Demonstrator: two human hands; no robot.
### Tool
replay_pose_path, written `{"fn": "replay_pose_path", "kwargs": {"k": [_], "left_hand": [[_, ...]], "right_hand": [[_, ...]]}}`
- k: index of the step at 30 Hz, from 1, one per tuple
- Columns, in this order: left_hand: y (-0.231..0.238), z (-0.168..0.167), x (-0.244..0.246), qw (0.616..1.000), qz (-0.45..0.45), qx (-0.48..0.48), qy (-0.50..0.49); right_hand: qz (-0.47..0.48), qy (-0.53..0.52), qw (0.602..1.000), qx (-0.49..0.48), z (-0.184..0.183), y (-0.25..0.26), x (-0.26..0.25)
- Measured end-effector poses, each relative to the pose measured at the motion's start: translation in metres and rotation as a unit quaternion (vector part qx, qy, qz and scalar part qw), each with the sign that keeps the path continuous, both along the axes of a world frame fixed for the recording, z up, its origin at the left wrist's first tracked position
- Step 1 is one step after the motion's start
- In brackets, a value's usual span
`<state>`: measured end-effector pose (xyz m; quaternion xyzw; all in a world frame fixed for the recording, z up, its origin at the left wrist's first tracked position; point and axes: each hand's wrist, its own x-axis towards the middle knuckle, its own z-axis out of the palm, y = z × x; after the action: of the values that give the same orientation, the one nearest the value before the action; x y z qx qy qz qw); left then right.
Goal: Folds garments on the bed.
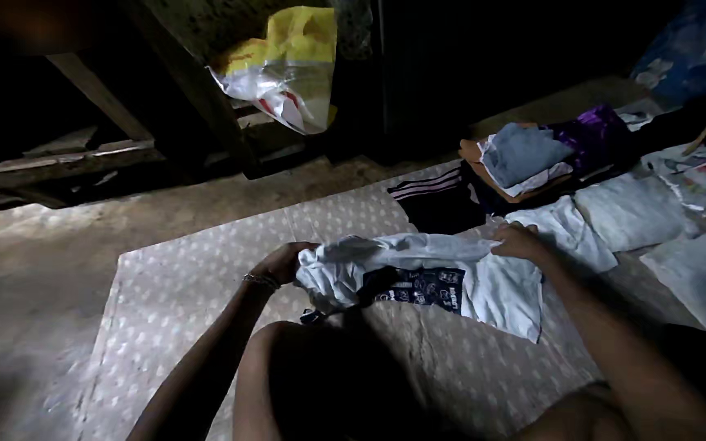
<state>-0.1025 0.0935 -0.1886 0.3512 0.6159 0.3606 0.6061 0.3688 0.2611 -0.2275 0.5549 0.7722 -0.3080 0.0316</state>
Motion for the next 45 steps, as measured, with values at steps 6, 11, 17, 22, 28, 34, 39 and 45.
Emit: {"fn": "replay_pose_path", "kwargs": {"k": [6,11,17,22,28,34,39,45], "left_hand": [[0.002,-0.044,-0.021,0.992,0.057,-0.113,-0.015],[0.006,-0.046,-0.008,0.985,0.118,-0.127,-0.022],[0.003,-0.03,-0.008,0.989,0.111,-0.094,-0.023],[0.006,0.027,-0.024,0.99,0.135,0.021,-0.031],[0.042,0.152,-0.01,0.96,0.216,0.174,0.038],[0.028,0.222,-0.017,0.942,0.177,0.267,0.103],[-0.034,0.151,-0.028,0.957,0.118,0.216,0.153],[-0.092,-0.061,-0.068,0.962,-0.042,0.055,0.263]], "right_hand": [[-0.086,0.016,0.985,-0.15,-0.035,0.019,0.044],[-0.341,0.326,0.876,-0.106,-0.047,-0.022,0.077],[-0.332,0.292,0.881,-0.166,-0.058,-0.061,0.094],[-0.358,0.512,0.781,-0.024,-0.006,-0.054,0.121],[-0.288,0.553,0.772,0.127,0.112,-0.005,0.133],[-0.267,0.518,0.774,0.248,0.164,-0.023,0.135],[-0.267,0.432,0.835,0.211,0.085,-0.086,0.132],[-0.255,0.214,0.943,-0.003,-0.067,-0.127,0.126]]}}
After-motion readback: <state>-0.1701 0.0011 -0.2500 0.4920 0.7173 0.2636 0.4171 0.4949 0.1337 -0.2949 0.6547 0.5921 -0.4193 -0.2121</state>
